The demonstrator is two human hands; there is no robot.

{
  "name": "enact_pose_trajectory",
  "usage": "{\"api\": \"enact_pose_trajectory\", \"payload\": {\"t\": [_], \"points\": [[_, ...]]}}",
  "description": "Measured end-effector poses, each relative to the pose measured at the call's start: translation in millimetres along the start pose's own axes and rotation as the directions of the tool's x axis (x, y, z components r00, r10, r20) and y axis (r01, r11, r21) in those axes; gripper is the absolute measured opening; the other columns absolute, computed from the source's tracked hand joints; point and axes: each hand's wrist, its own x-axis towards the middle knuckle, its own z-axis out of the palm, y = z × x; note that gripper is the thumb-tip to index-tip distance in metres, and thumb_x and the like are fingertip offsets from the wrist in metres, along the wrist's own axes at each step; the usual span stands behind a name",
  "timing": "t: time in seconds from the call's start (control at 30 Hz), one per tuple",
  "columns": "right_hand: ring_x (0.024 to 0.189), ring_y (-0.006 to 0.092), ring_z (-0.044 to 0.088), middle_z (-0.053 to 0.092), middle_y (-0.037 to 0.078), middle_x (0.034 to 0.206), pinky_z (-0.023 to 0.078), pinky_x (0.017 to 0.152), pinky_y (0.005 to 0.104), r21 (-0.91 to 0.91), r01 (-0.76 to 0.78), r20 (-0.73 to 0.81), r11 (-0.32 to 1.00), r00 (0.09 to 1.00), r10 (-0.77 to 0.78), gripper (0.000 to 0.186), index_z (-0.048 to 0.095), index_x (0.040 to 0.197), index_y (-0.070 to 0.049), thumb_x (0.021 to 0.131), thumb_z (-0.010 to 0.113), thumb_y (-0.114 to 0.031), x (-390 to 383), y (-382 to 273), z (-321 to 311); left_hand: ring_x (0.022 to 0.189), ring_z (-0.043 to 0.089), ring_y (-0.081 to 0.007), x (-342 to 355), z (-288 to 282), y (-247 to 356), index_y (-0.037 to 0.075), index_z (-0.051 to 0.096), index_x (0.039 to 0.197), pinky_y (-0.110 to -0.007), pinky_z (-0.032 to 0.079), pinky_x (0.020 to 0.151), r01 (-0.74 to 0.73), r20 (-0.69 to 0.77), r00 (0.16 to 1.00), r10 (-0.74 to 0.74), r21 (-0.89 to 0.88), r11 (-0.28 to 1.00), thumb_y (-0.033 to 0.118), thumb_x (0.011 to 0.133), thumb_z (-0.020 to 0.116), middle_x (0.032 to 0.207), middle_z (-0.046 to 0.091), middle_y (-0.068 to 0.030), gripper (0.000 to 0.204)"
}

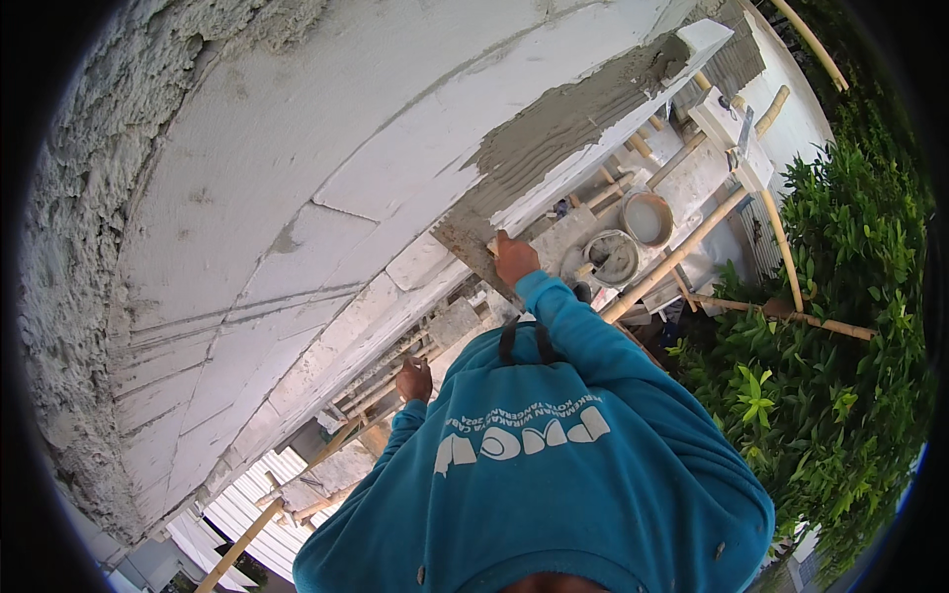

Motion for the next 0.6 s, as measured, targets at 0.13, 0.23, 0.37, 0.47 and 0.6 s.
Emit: {"api": "enact_pose_trajectory", "payload": {"t": [0.13,0.23,0.37,0.47,0.6], "points": [[0.09,0.0389,0.066,0.068,0.021,0.09,0.053,0.078,0.0499,0.108,-0.021,0.057,0.994,0.998,0.015,0.032,0.052,0.108,-0.003,0.082,0.062,-0.019,-3,6,-18,0.077,0.067,-0.0347,8,-8,17,0.011,0.065,0.092,-0.046,0.052,0.072,-0.046,-0.034,0.998,0.046,-0.001,0.999,0.034,0.084,0.067,0.081,0.07,-0.0158,0.025],[0.092,0.0427,0.064,0.066,0.025,0.091,0.051,0.08,0.0513,0.236,-0.047,0.047,0.97,0.998,0.037,0.036,0.052,0.107,-0.003,0.08,0.064,-0.023,-4,27,-34,0.077,0.067,-0.034,11,-17,22,0.01,0.065,0.093,-0.046,0.052,0.072,-0.082,-0.103,0.992,0.075,-0.066,0.994,0.032,0.083,0.068,0.082,0.07,-0.0146,0.025],[0.081,0.0401,0.064,0.065,0.023,0.084,0.05,0.071,0.0458,0.534,-0.027,-0.152,0.845,0.98,0.128,0.026,0.059,0.097,-0.002,0.079,0.064,-0.02,-6,85,-50,0.078,0.068,-0.0337,12,-16,19,0.009,0.066,0.09,-0.046,0.053,0.072,-0.059,-0.132,0.99,0.043,-0.122,0.991,0.028,0.079,0.07,0.083,0.07,-0.0125,0.023],[0.06,0.0283,0.061,0.061,0.013,0.07,0.048,0.055,0.0403,0.849,-0.224,-0.009,0.478,0.9,0.436,0.019,0.06,0.091,-0.005,0.081,0.064,-0.02,5,126,-53,0.077,0.067,-0.0333,6,-11,4,0.008,0.067,0.091,-0.046,0.052,0.071,0.005,-0.088,0.996,-0.009,-0.035,0.999,0.029,0.08,0.07,0.082,0.069,-0.0128,0.024],[0.043,0.0142,0.046,0.048,0.0,0.058,0.039,0.041,0.0325,0.96,-0.156,0.264,-0.231,0.776,0.573,0.014,0.057,0.087,-0.01,0.086,0.062,-0.023,22,173,-43,0.074,0.066,-0.0326,-18,-23,-2,0.009,0.067,0.089,-0.045,0.051,0.069,0.064,-0.05,0.997,-0.062,0.043,0.997,0.032,0.081,0.07,0.08,0.069,-0.0127,0.025]]}}
